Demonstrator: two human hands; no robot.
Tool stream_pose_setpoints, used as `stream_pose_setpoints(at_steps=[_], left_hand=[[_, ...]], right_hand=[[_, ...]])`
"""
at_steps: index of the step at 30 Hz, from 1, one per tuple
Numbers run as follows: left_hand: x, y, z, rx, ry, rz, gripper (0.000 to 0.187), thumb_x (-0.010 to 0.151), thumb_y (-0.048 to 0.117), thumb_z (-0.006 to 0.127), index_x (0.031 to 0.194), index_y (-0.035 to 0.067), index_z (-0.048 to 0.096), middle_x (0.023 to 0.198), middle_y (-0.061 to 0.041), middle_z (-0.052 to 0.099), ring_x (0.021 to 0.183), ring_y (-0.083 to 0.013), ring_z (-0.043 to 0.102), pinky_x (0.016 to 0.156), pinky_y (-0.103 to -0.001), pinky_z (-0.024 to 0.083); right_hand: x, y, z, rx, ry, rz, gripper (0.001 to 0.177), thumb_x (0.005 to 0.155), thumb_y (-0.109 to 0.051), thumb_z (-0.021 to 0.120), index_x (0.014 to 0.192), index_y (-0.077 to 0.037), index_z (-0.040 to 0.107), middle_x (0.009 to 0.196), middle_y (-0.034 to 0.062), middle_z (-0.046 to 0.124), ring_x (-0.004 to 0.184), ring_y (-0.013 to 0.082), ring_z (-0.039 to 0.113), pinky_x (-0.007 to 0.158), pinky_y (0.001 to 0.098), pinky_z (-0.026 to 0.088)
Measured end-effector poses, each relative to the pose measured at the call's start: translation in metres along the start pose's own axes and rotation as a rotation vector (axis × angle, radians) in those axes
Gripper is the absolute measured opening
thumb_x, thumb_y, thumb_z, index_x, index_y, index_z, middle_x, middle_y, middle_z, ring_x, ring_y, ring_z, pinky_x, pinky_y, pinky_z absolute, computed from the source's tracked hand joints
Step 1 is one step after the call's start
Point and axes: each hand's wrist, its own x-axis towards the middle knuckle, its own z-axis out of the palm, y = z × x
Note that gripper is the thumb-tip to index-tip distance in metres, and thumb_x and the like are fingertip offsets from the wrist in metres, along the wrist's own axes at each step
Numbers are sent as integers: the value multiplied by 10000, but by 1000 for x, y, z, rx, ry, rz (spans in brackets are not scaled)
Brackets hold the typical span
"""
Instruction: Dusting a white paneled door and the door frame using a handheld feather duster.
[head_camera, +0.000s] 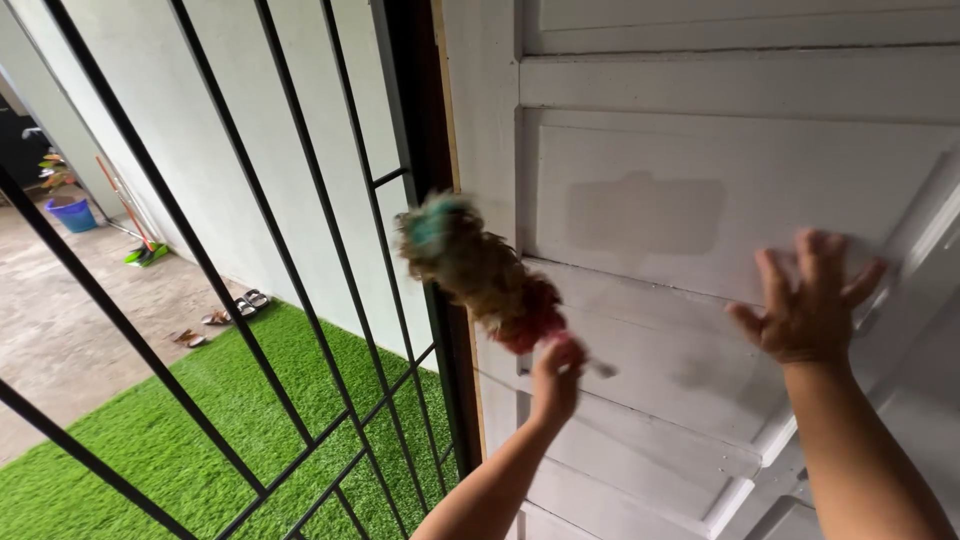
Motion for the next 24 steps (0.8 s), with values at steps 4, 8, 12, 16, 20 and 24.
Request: stream_pose_setpoints(at_steps=[4,8,12,16,20,24], left_hand=[[19,33,75,-70,-216,164,90,968,-60,637,943,6,581,897,-22,597,881,-81,629,809,-259,566],[23,72,119,92,-254,105,115,1042,47,616,941,-5,631,811,-60,655,769,-131,598,699,-279,492],[27,74,144,58,-287,168,87,980,98,625,972,22,665,844,-53,713,786,-131,683,723,-276,542],[31,92,150,28,-324,216,113,973,94,632,961,30,725,949,-72,727,797,-157,694,721,-306,560],[30,121,139,178,-367,187,130,956,140,704,1037,39,712,912,-93,734,808,-193,707,729,-327,557],[39,108,109,519,-229,405,292,931,259,734,1154,77,689,1220,-125,663,1157,-310,591,991,-450,474]], right_hand=[[5,-4,-10,44,112,-248,921,1014,-833,180,1516,-149,537,1738,194,199,1619,367,92,1185,685,-126],[5,-10,-20,88,76,-260,971,955,-894,192,1493,-169,551,1719,193,229,1592,383,92,1166,725,-106],[5,-18,-26,69,44,-303,852,933,-864,332,1498,-241,465,1631,194,314,1555,438,171,1117,804,-20],[-1,-15,-14,45,21,-423,691,980,-701,507,1509,-263,430,1612,189,382,1542,389,279,1127,832,89],[-4,-15,-10,-54,50,-441,542,1058,-540,551,1535,-314,428,1610,146,423,1570,385,280,1206,799,120],[-9,-11,-3,-25,23,-404,262,1062,-407,584,1193,-183,612,1568,113,486,1568,367,281,1203,792,125]])
